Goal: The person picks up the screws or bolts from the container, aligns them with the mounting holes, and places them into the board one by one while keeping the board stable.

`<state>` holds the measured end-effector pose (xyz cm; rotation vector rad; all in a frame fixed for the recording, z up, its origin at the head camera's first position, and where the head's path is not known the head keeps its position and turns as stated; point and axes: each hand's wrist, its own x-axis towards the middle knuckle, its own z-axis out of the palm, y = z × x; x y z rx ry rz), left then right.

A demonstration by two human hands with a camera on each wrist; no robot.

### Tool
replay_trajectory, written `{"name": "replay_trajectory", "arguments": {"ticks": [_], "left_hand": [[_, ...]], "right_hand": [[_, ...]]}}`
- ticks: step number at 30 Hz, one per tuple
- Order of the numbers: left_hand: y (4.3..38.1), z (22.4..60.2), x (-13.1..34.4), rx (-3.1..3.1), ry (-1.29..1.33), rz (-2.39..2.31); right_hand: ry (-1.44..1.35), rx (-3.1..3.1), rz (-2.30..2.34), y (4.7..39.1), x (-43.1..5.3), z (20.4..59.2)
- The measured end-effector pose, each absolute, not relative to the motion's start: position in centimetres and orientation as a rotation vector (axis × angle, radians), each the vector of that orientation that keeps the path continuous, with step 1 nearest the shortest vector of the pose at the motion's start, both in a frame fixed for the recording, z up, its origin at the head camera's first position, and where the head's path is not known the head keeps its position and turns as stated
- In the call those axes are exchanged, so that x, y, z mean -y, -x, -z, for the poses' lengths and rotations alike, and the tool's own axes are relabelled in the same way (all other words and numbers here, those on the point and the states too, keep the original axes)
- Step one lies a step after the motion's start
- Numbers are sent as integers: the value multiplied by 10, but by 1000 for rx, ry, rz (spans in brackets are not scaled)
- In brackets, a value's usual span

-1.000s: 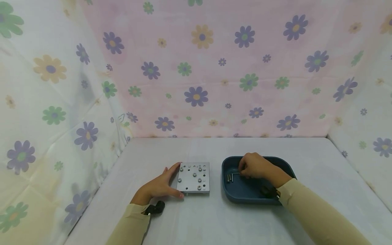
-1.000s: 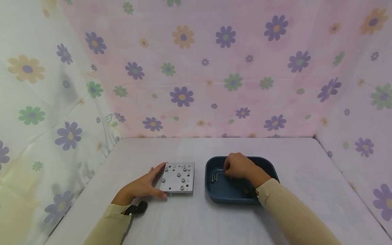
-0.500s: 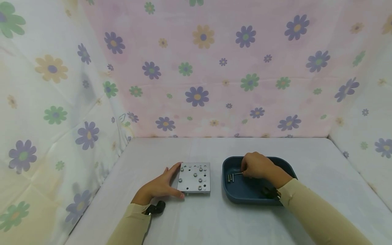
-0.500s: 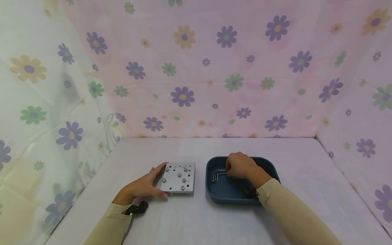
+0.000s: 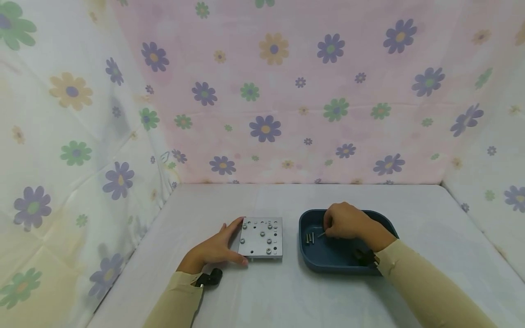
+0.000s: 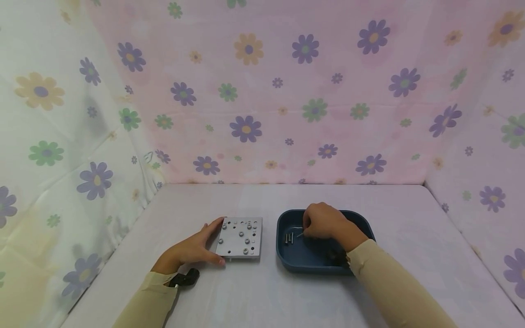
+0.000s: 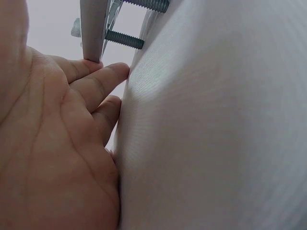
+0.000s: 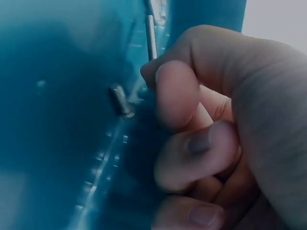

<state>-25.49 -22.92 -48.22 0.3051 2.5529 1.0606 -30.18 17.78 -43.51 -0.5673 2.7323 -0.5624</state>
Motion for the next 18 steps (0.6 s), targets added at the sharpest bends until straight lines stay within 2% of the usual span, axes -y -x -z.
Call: {"name": "replay_trajectory", "arguments": {"ticks": [10,18], "left_hand": [[255,483,229,-2551,-293,-1051],[254,482,229,-2561,-295,-1049]], "right_hand": [[701,-2772,703,298,-183,421],[686,-2771,920,293,-185,412]]}}
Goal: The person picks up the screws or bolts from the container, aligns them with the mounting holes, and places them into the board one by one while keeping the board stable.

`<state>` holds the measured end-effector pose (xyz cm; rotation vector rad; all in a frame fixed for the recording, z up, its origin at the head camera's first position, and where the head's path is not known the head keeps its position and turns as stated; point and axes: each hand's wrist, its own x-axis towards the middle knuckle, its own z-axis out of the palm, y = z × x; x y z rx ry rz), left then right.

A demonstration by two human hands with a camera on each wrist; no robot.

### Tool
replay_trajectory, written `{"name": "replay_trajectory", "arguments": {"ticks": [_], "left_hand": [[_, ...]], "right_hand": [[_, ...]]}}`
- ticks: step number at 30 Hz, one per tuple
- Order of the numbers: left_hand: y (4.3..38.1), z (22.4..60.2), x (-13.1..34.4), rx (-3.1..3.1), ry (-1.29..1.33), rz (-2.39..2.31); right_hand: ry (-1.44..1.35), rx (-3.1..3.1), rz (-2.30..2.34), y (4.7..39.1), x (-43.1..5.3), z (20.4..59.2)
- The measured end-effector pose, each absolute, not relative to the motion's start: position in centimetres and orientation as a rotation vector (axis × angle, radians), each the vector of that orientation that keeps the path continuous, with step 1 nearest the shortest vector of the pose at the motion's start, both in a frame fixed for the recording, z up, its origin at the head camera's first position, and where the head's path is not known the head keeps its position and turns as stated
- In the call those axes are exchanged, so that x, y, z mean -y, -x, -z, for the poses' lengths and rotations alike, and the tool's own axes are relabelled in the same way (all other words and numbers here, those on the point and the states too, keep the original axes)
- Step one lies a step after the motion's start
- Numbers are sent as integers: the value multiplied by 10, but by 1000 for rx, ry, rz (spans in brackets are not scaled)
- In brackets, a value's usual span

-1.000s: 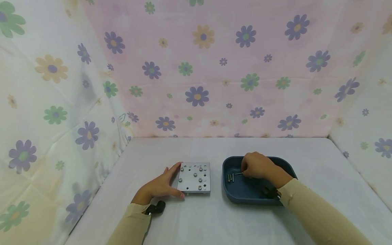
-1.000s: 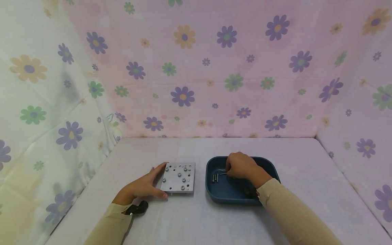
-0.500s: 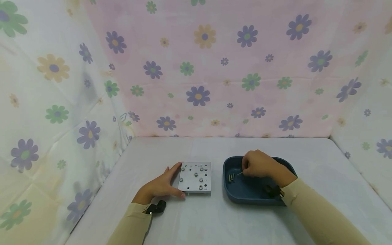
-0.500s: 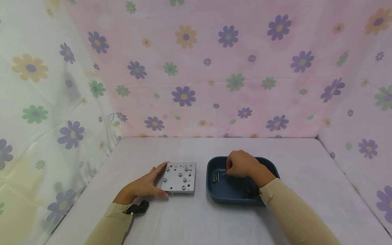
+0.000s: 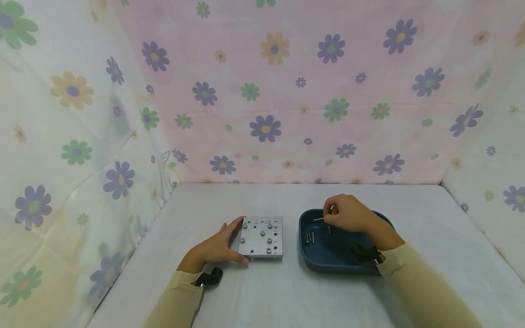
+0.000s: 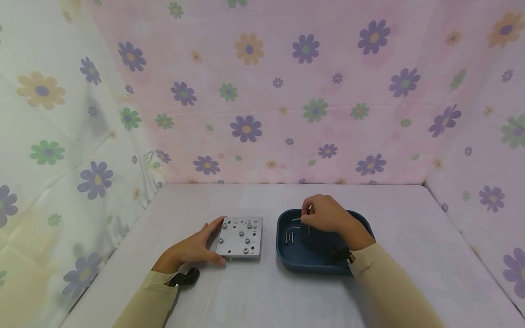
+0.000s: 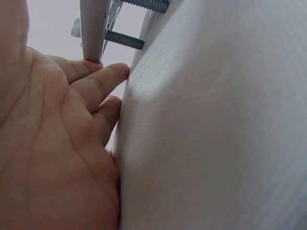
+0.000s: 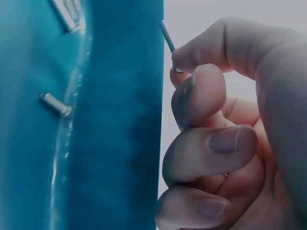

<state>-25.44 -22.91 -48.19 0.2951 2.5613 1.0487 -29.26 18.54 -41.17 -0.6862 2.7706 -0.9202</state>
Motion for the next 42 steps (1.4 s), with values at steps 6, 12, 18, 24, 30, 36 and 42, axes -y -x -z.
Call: {"name": "replay_trajectory", "arguments": {"ticks": [6,12,18,24,30,36,42], "left_hand": [[254,483,229,-2569,-288,-1035],[255,481,228,-2571,-305,-1026],[254,480,228,-2568,-317,-1036],[253,479,229,-2568,-322,-1030],[255,478,227,-2563,-323,-1028],[255,479,225,-2555,-342,-1032],[253,479,228,-2566,-316,-1030]], "right_hand": [[692,-2799,1035,290,-186,407],[720,-2799,1171,285,-183,400],[707,-2776,1290,283,-179,397],[700,-2744,1439,281,-173,394],[697,-2736,1488,280,-166,401],[743,-2710,1453,274,-156,411],[788,-2690,1411,270,-139,412]]}}
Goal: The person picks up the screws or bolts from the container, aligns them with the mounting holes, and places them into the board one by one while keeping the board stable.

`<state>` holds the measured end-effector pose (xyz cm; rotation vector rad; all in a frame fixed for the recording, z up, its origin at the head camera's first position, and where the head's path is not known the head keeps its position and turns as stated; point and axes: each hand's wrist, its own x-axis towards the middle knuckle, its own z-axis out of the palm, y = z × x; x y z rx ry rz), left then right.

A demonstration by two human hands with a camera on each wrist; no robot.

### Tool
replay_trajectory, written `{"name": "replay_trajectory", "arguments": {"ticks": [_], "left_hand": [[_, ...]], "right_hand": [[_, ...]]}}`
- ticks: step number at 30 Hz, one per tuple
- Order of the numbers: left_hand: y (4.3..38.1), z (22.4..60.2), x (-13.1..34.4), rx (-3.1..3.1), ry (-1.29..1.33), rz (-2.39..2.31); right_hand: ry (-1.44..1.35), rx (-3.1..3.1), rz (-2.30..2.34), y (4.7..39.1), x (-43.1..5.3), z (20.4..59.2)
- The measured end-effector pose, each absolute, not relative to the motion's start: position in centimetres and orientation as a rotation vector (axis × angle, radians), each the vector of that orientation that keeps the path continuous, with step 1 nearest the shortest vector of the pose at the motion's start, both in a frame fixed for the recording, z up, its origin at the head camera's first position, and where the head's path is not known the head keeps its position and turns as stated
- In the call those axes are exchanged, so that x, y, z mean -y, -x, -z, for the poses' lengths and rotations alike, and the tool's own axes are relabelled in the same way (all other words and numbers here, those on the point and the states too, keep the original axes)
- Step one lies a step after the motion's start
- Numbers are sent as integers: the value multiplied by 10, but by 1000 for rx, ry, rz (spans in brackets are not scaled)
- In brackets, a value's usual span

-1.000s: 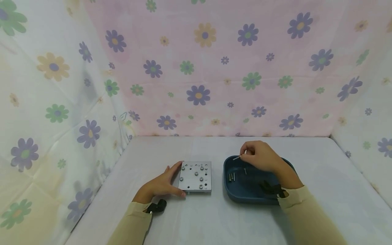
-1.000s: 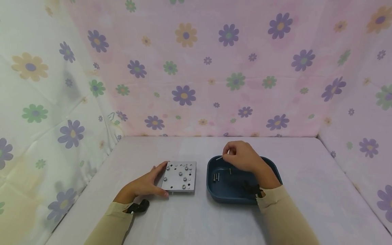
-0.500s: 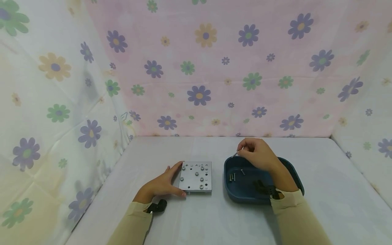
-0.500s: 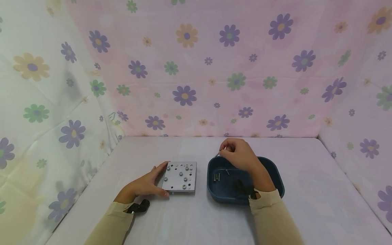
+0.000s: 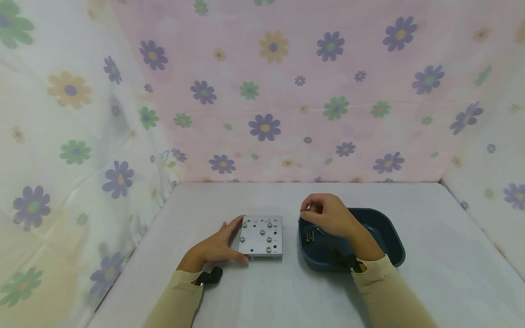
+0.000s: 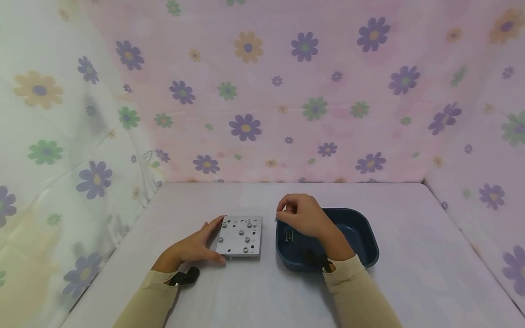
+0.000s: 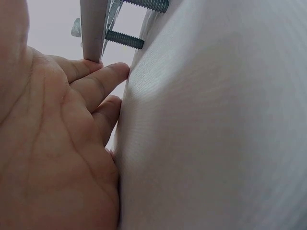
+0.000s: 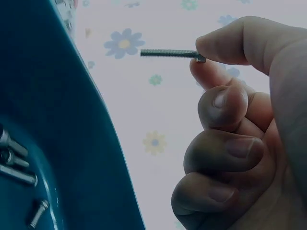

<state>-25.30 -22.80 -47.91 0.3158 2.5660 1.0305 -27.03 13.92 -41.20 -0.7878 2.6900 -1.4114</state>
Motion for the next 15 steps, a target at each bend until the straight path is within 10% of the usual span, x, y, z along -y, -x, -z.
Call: {"name": "replay_trajectory", "arguments": {"ticks": [15], "left_hand": [[256,483,231,-2565,-320,-1020]], "right_hand": [[831,-2680,1327,259,-113,413]]}}
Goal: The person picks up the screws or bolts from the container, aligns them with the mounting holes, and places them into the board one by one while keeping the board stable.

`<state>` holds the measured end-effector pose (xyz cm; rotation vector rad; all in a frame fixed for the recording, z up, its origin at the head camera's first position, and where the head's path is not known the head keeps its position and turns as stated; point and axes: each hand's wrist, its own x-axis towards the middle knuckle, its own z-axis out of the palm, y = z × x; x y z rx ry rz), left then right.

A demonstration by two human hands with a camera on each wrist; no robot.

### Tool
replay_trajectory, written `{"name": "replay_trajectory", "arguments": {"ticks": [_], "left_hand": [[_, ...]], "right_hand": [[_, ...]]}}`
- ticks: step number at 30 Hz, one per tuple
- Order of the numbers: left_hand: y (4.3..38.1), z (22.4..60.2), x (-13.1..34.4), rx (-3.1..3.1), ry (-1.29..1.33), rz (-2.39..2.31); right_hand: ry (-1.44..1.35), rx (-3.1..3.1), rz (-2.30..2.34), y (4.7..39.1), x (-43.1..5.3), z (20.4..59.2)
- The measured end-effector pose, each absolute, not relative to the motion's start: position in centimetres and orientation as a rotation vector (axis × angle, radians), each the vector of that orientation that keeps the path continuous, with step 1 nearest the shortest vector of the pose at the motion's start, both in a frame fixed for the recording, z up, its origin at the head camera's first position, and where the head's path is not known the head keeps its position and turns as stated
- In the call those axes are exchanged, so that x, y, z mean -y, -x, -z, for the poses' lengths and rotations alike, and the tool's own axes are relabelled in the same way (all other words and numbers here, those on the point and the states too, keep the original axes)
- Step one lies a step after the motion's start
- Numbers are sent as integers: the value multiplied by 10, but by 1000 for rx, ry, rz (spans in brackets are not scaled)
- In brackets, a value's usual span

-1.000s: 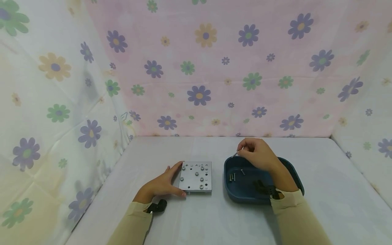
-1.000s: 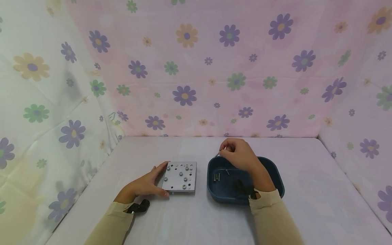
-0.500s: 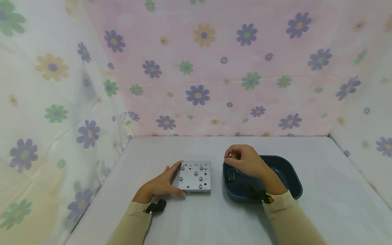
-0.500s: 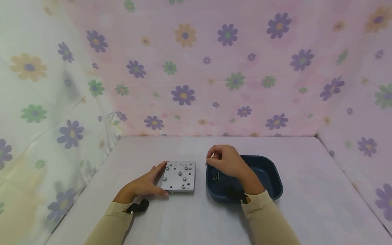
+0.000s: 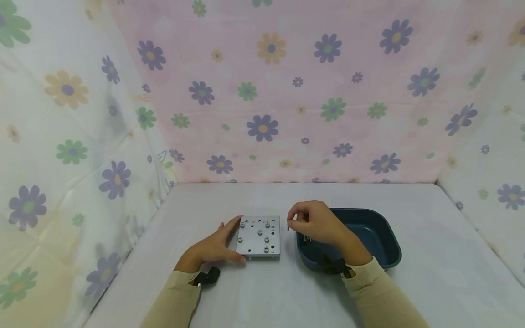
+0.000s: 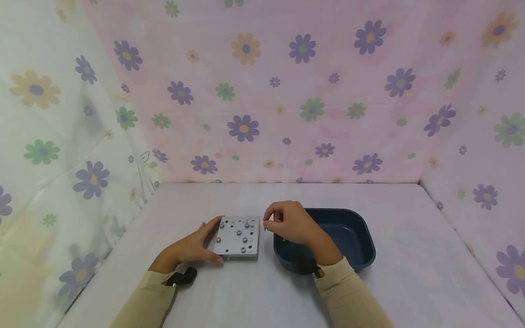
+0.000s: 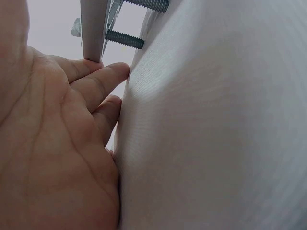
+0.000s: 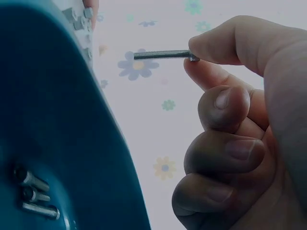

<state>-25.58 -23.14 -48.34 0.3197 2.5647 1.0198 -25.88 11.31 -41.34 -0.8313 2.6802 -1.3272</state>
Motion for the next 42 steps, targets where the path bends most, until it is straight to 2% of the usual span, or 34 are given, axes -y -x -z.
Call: {"name": "replay_trajectory", "arguments": {"ticks": [42], "left_hand": [[256,483,230,-2552,-334,-1042]], "right_hand": [[876,-2731,1052,244,-75,429]]}}
